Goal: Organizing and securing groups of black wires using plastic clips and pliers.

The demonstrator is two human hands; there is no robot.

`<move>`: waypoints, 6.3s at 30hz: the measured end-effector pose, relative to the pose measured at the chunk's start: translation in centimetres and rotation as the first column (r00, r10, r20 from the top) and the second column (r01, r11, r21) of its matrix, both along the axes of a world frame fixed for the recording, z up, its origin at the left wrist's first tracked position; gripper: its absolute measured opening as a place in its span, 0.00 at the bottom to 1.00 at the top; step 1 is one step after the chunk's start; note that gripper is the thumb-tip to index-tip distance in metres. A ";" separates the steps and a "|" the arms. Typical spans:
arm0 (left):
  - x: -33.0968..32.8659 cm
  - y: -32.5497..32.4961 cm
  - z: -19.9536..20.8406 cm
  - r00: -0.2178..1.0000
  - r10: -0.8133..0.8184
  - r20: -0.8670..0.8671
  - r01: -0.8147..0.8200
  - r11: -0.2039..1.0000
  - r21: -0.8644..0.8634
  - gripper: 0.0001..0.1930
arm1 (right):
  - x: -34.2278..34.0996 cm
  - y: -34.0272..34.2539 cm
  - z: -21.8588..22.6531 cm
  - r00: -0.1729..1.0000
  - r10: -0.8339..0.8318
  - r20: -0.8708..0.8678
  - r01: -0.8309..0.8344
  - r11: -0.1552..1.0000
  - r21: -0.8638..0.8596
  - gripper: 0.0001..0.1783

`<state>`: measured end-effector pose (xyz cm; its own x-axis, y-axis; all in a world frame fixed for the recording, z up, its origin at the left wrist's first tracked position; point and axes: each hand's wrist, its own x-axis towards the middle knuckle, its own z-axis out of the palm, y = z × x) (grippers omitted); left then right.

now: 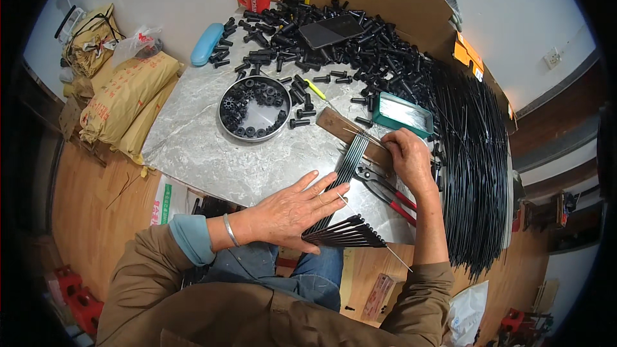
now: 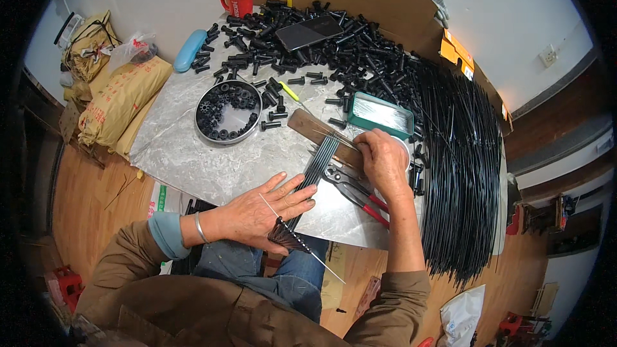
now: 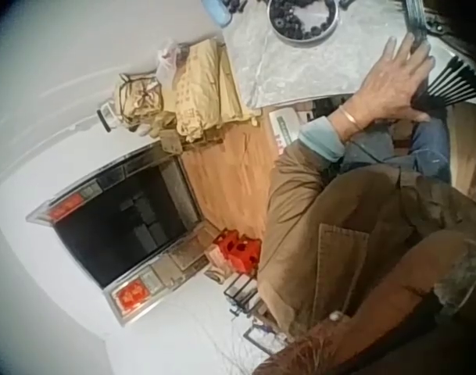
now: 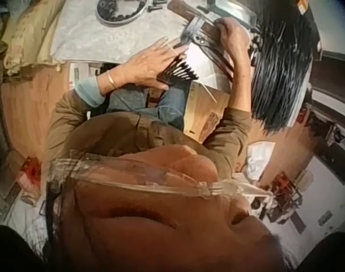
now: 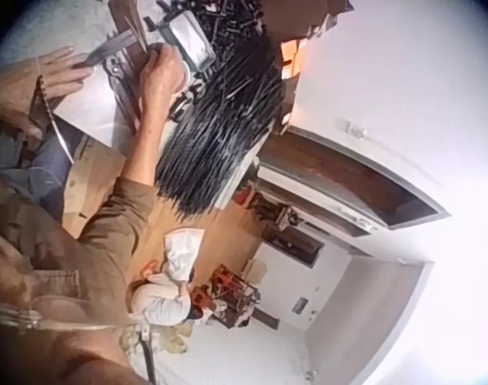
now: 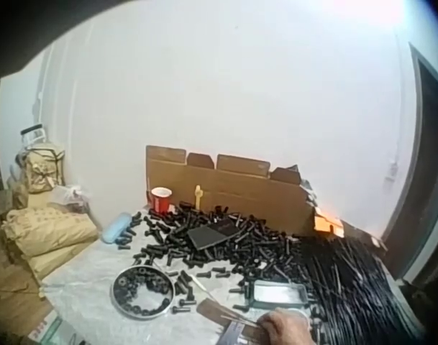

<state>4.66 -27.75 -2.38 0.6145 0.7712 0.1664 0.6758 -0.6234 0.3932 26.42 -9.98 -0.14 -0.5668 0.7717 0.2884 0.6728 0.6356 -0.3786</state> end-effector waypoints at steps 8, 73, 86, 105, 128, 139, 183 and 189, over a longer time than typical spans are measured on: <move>0.0 0.0 -0.1 1.000 -0.006 -0.018 0.007 1.000 0.016 0.50 | -0.7 1.4 0.5 0.994 0.105 0.033 -0.107 0.993 0.049 0.04; 5.8 -4.0 4.9 0.447 0.378 0.811 0.370 0.747 -0.552 0.12 | -2.3 -22.5 -11.3 0.823 0.225 -0.521 -0.554 0.520 -0.651 0.33; 4.7 -13.1 -8.9 0.295 0.659 0.692 0.163 0.679 -0.716 0.15 | -0.7 -29.9 -25.8 0.762 0.643 -0.083 -0.305 0.243 -0.921 0.24; 9.6 -11.2 -4.4 0.379 0.541 0.751 0.467 0.588 -0.660 0.51 | 2.7 -18.6 7.1 0.496 0.084 -0.864 -0.787 0.465 -0.407 0.38; 8.0 -13.2 -3.4 0.046 0.753 0.656 0.354 0.602 -0.716 0.20 | 2.5 -21.7 0.3 0.995 -0.045 -0.091 0.003 0.908 -0.420 0.06; 7.2 -13.1 -2.4 0.193 0.694 0.693 0.162 0.674 -0.720 0.14 | 3.5 -21.1 1.5 0.930 -0.099 -0.353 -0.195 0.683 -0.704 0.17; 5.0 32.2 4.8 0.851 0.491 0.186 -0.519 0.840 0.161 0.13 | 0.6 -22.9 -10.7 0.413 -0.810 -0.415 -0.686 0.022 -0.727 0.19; -2.4 26.2 2.3 0.900 0.435 -0.025 -0.435 0.899 -0.038 0.20 | 0.4 -23.3 -10.8 0.404 -0.797 -0.450 -0.696 0.051 -0.716 0.18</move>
<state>2.31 -1.55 -0.09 0.2184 0.9683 0.1215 0.8823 -0.2491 0.3994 26.77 -33.27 -10.93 -0.5950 0.6647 -0.4519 -0.3950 -0.7315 -0.5558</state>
